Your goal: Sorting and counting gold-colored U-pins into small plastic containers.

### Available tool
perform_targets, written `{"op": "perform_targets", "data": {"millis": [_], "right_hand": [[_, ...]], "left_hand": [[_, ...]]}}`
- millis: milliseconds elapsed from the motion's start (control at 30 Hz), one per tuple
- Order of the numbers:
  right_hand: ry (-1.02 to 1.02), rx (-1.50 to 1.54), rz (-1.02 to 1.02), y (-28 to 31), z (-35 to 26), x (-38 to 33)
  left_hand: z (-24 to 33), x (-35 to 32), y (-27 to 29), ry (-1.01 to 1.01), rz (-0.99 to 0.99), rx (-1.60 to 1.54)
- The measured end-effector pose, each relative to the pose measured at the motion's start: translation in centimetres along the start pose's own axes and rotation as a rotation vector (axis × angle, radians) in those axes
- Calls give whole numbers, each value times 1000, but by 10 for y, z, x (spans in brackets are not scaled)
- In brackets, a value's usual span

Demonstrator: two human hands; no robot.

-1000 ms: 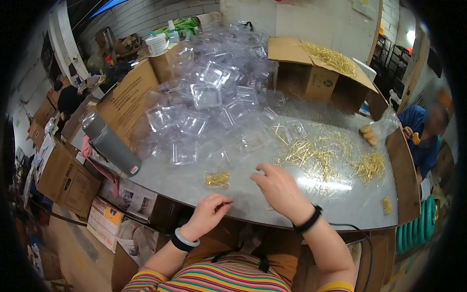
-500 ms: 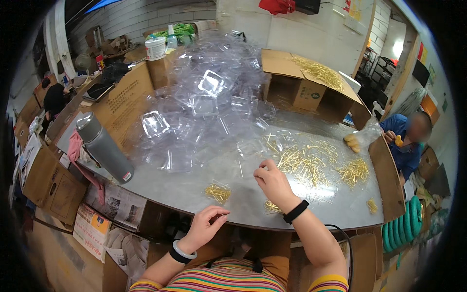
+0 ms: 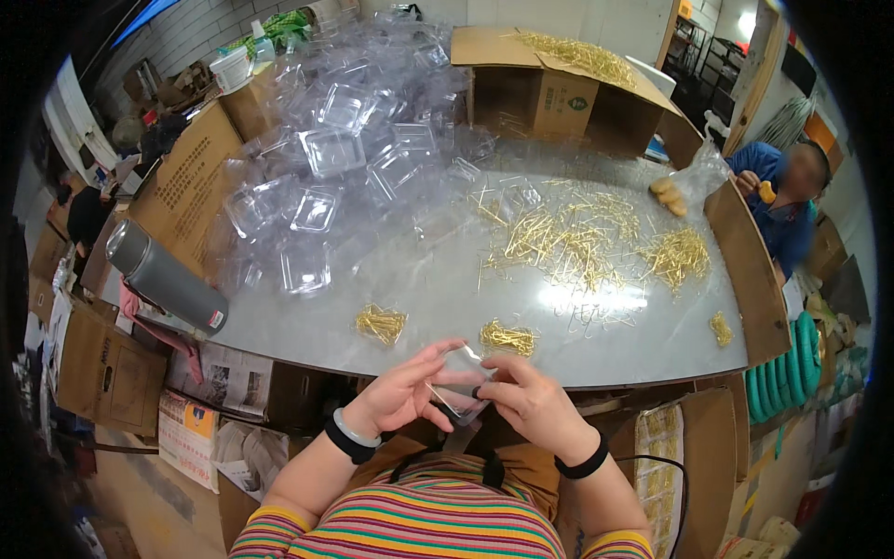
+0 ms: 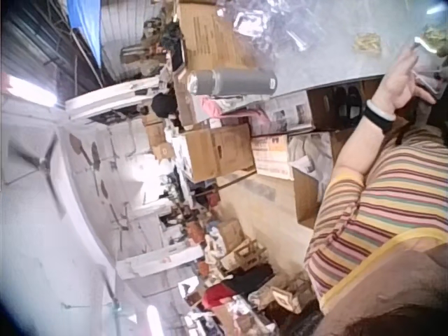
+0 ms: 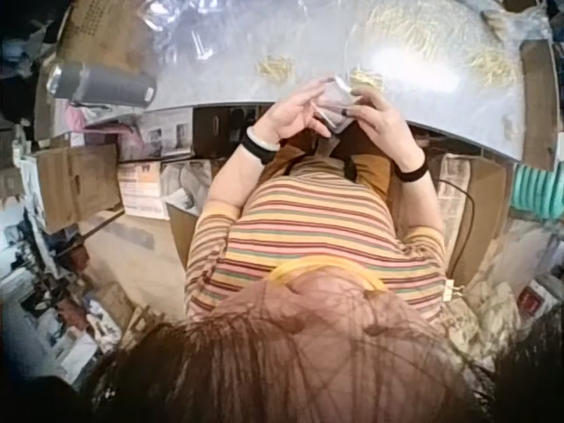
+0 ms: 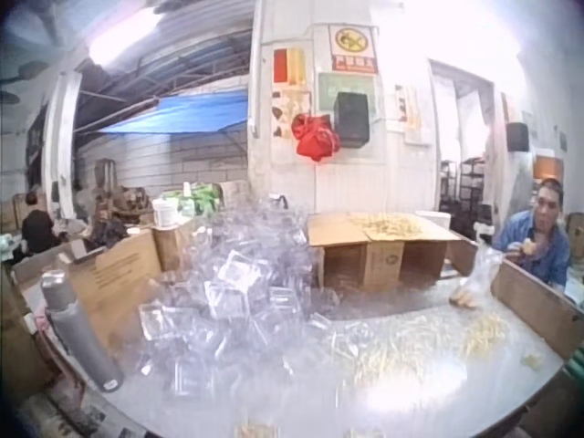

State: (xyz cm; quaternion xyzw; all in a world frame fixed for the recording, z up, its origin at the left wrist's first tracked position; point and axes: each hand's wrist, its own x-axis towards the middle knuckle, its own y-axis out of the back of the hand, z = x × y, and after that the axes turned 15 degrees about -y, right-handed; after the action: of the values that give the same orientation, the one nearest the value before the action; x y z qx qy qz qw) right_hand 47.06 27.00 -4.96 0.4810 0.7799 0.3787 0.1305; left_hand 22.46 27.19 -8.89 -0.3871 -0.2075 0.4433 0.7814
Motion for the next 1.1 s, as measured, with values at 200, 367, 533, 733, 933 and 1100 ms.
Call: {"op": "perform_targets", "data": {"millis": [200,367,533,733,933,1100], "right_hand": [[-62,13,314,-11,-15,-6],[-27,-72,344,-47,-7,-11],[-145,89,326,-54,-2,-23],[-180,123,371,-40,3,-14],[-116,-150,279,-7,48,20],[-156,-232,208,-23,59,19]], "left_hand": [[-28,2,-20,-209,109,154],[-46,-3,-26,-226,170,117],[-55,-12,-25,-180,161,120],[-52,-13,-25,-217,159,63],[-32,9,-24,-385,375,33],[-36,11,-32,-402,400,77]]}}
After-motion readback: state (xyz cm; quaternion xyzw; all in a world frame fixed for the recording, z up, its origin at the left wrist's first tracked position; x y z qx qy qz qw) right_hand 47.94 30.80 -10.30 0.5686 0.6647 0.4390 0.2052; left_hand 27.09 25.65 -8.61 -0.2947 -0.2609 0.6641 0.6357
